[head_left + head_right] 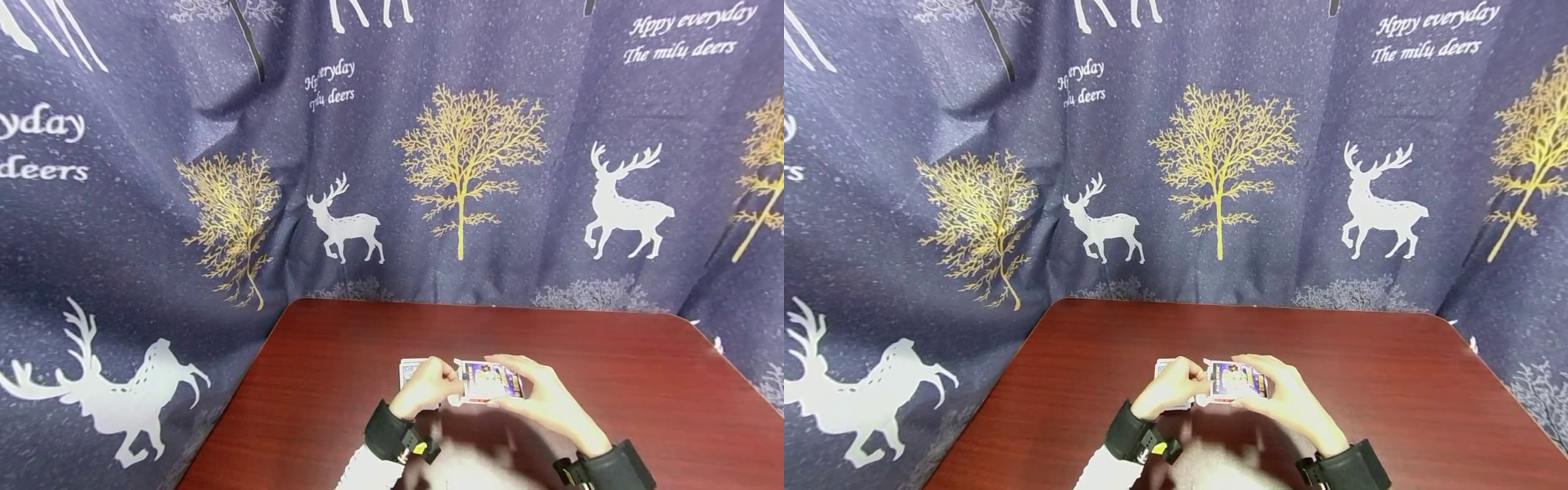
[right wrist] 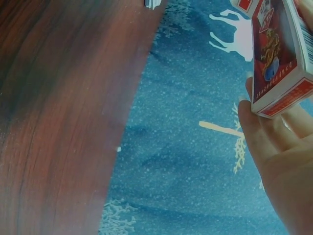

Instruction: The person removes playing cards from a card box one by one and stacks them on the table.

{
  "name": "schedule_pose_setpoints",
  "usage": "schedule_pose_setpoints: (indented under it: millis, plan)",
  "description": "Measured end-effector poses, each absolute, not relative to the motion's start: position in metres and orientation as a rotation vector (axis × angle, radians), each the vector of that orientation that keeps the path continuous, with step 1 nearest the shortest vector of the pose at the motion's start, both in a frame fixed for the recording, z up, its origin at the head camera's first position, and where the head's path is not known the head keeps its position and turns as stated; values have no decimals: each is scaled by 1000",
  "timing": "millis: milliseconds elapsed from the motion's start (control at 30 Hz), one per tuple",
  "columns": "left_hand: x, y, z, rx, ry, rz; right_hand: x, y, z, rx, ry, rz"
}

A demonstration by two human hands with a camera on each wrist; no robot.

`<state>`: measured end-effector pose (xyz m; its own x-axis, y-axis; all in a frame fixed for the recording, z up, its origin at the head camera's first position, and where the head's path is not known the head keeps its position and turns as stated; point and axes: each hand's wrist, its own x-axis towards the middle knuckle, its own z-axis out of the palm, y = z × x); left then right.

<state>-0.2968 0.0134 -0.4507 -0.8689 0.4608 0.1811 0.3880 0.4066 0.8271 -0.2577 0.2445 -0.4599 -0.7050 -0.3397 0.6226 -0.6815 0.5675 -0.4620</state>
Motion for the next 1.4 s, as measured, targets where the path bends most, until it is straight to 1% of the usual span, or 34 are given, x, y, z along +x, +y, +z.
schedule_pose_setpoints:
  millis: [300, 733, 867, 1033, 1233, 1400]
  plan:
    - [-313, -5, -452, 743, 2225, 1571, -257, 245, -458, 822, -2349, 1009]
    - [-333, -49, -449, 724, 2191, 1522, -259, 246, -458, 796, -2313, 991]
    - [-337, -60, -450, 665, 2147, 1566, -259, 246, -459, 785, -2322, 991]
    - [-340, -68, -450, 614, 2154, 1617, -260, 245, -461, 777, -2309, 970]
    - [-345, -72, -453, 678, 2164, 1619, -259, 241, -459, 773, -2316, 976]
    - [-347, -77, -460, 678, 2211, 1614, -259, 239, -460, 767, -2311, 972]
